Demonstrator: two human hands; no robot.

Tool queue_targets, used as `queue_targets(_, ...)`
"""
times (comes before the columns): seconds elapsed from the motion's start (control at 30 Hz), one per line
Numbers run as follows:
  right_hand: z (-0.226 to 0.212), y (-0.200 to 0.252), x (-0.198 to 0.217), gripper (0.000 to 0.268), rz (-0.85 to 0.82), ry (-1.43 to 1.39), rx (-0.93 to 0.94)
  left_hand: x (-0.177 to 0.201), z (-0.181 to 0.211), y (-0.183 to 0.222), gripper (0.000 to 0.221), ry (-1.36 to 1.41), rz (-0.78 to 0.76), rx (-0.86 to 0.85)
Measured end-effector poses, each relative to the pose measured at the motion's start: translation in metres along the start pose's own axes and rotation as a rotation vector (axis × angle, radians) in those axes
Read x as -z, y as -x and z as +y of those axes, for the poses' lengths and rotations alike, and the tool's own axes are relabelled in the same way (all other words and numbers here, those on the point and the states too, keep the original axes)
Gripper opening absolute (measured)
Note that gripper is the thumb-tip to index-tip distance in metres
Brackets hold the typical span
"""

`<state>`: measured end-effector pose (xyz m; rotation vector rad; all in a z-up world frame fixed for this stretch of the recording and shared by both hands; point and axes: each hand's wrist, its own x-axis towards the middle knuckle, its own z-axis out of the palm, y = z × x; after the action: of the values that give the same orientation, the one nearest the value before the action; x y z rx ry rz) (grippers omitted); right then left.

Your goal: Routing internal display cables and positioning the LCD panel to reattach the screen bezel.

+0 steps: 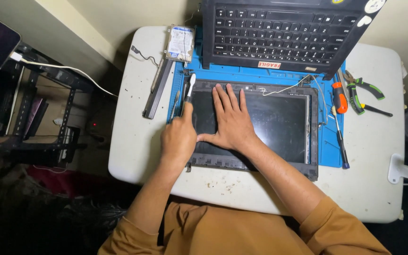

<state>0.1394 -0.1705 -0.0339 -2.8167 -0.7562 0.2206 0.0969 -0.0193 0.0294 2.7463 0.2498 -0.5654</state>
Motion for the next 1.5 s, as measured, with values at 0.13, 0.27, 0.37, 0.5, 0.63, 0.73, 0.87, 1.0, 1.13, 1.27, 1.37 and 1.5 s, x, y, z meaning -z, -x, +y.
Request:
queue_targets(0.13, 0.009, 0.0, -0.001, 0.151, -0.029, -0.026, 0.021, -0.011, -0.018, -0.008, 0.066, 0.024, -0.059, -0.121)
queue_targets(0.27, 0.021, -0.002, 0.01, 0.155, -0.09, 0.006, 0.045, -0.004, -0.009, -0.008, 0.049, -0.014, 0.032, -0.076)
queue_targets(0.37, 0.022, 0.003, 0.007, 0.152, -0.097, -0.007, 0.064, -0.006, 0.005, 0.004, 0.05, -0.031, -0.004, -0.11)
queue_targets(0.5, 0.019, 0.006, 0.011, 0.15, -0.06, -0.023, 0.045, -0.007, -0.033, -0.011, 0.051, -0.042, 0.055, -0.007)
queue_targets(0.63, 0.02, 0.009, 0.009, 0.148, -0.062, 0.03, 0.04, -0.011, -0.001, 0.006, 0.052, -0.046, -0.025, -0.112)
queue_targets(0.73, 0.019, 0.01, 0.015, 0.148, -0.054, 0.037, 0.032, -0.017, -0.023, -0.005, 0.051, -0.06, 0.054, -0.07)
queue_targets(0.87, 0.022, 0.007, 0.015, 0.145, -0.035, 0.022, 0.042, -0.015, -0.018, 0.001, 0.053, -0.055, 0.095, -0.074)
queue_targets(1.0, 0.02, 0.009, 0.012, 0.145, -0.017, 0.025, 0.05, -0.026, -0.046, -0.016, 0.051, -0.164, 0.165, -0.039)
queue_targets(1.13, 0.023, 0.009, 0.013, 0.143, -0.013, 0.045, 0.041, -0.013, -0.025, -0.003, 0.051, -0.078, 0.132, -0.106)
queue_targets(1.27, 0.024, 0.012, 0.012, 0.141, 0.018, 0.027, 0.067, -0.018, -0.039, -0.014, 0.049, -0.1, 0.129, -0.113)
queue_targets(1.37, 0.027, 0.011, 0.007, 0.14, 0.041, -0.003, 0.079, -0.008, -0.037, -0.012, 0.045, -0.09, 0.13, -0.1)
queue_targets(1.5, 0.038, 0.023, 0.019, 0.139, 0.038, -0.119, 0.16, 0.007, -0.015, -0.001, 0.04, -0.069, 0.081, -0.12)
